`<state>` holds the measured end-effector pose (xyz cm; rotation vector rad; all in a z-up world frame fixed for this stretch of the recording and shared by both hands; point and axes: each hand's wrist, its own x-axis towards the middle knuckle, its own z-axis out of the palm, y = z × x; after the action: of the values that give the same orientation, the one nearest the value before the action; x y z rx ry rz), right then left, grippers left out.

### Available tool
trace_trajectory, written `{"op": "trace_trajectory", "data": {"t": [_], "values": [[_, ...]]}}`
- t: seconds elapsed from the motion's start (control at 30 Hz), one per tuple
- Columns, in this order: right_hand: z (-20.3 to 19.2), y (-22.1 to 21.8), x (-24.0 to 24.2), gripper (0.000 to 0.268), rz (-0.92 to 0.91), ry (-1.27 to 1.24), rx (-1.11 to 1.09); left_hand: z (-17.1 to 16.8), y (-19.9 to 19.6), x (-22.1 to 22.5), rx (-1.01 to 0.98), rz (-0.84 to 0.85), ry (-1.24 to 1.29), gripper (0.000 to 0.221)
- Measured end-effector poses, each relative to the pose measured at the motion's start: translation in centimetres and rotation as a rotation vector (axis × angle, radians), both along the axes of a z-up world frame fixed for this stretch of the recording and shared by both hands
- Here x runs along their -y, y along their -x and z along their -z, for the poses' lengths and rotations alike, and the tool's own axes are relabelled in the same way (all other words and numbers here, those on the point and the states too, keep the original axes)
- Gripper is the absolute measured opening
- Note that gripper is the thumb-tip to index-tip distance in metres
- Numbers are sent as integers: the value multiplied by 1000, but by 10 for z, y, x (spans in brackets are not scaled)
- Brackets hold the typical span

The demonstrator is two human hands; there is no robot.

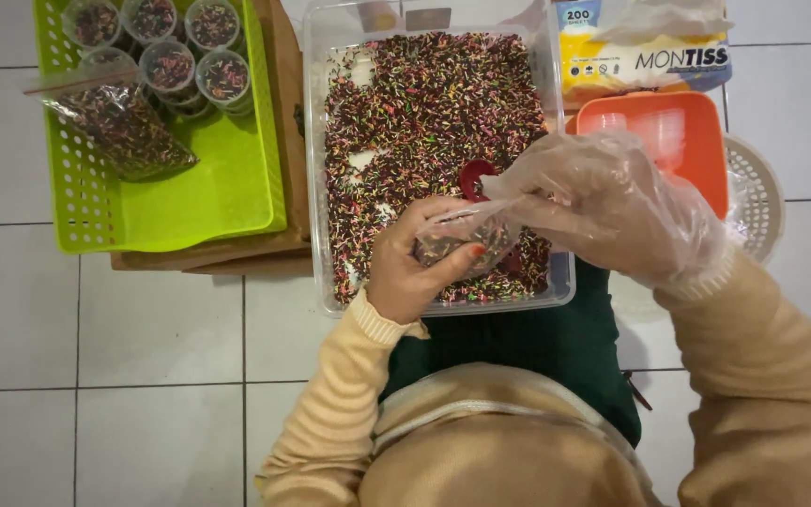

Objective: Packaging multi-colored sprinkles into small plastic bags using a spoon

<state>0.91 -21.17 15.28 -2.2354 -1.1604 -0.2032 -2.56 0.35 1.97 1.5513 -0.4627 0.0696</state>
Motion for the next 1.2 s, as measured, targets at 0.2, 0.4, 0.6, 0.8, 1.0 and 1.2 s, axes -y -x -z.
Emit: {"op": "trace_trajectory", "data": {"t": [0.2,0.4,0.6,0.8,1.0,1.2], "values": [[0,-1,-4,10,36,-44,-92,-8,2,-1,-46,34,-66,38],[3,5,-7,8,36,-139,-86,-5,2,3,-30,25,-47,39],[-3,5,-9,4,49,-72,-101,-5,2,4,-63,21,-117,38],[1,7,-8,9,44,-89,-52,-5,4,6,-60,38,-99,39],[-5,6,-12,7,22,-83,-52,2,3,7,-74,29,-148,43],[7,4,-9,8,6,-16,-37,1,5,9,-58,12,-220,40]]}}
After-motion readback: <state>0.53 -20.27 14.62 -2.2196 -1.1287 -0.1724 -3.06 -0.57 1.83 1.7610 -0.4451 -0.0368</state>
